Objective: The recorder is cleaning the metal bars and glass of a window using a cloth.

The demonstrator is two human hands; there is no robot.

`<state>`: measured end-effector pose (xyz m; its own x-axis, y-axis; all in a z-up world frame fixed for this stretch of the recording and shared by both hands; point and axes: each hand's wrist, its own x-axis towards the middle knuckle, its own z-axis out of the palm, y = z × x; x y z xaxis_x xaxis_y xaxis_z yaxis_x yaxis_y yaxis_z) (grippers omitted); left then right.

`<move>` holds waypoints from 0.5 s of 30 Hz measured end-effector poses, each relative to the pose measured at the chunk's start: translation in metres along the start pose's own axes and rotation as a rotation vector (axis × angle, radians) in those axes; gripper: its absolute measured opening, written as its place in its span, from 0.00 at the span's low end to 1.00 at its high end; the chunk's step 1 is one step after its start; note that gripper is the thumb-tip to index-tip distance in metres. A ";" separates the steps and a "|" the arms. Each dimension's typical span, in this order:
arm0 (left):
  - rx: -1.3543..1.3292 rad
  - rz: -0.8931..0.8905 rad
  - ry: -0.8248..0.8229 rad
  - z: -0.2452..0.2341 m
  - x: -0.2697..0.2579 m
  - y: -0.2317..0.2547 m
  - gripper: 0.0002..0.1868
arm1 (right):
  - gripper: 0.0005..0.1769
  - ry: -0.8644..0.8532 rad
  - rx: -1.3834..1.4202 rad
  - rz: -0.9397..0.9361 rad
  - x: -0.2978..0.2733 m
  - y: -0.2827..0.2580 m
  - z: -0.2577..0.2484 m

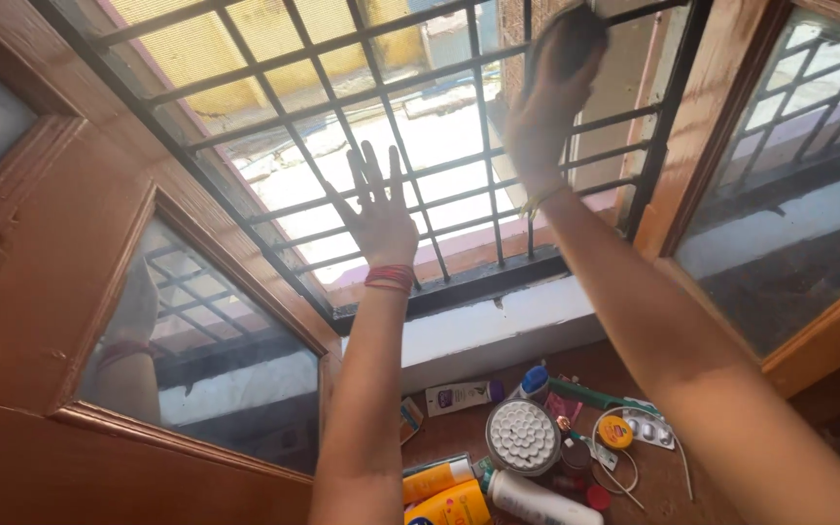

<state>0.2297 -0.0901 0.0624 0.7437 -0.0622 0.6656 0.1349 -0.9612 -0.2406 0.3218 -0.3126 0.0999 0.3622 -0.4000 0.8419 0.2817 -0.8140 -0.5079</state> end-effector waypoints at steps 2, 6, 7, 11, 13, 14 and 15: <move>0.039 -0.015 -0.017 -0.004 0.000 0.000 0.50 | 0.43 -0.046 0.066 -0.136 -0.046 0.016 0.065; -0.047 -0.009 -0.014 0.005 -0.002 -0.007 0.47 | 0.39 -0.218 -0.044 -0.467 -0.090 -0.060 0.028; -0.043 -0.013 -0.018 0.010 -0.003 -0.009 0.47 | 0.39 -0.222 -0.039 -0.468 -0.089 -0.064 0.021; -0.040 -0.005 0.036 0.019 -0.006 -0.016 0.46 | 0.36 -0.276 -0.101 -0.731 -0.079 -0.061 -0.003; -0.036 -0.007 0.034 0.017 -0.010 -0.016 0.47 | 0.34 -0.258 -0.113 -0.805 -0.076 -0.048 -0.016; -0.004 0.004 0.011 0.015 -0.012 -0.016 0.47 | 0.34 -0.253 -0.144 -0.831 -0.076 -0.043 -0.023; 0.028 0.015 -0.011 0.012 -0.015 -0.016 0.47 | 0.34 -0.248 -0.175 -0.858 -0.076 -0.038 -0.030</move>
<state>0.2242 -0.0702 0.0481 0.7530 -0.0734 0.6539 0.1417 -0.9524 -0.2701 0.2568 -0.2637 0.0603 0.2769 0.4582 0.8446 0.4114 -0.8509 0.3268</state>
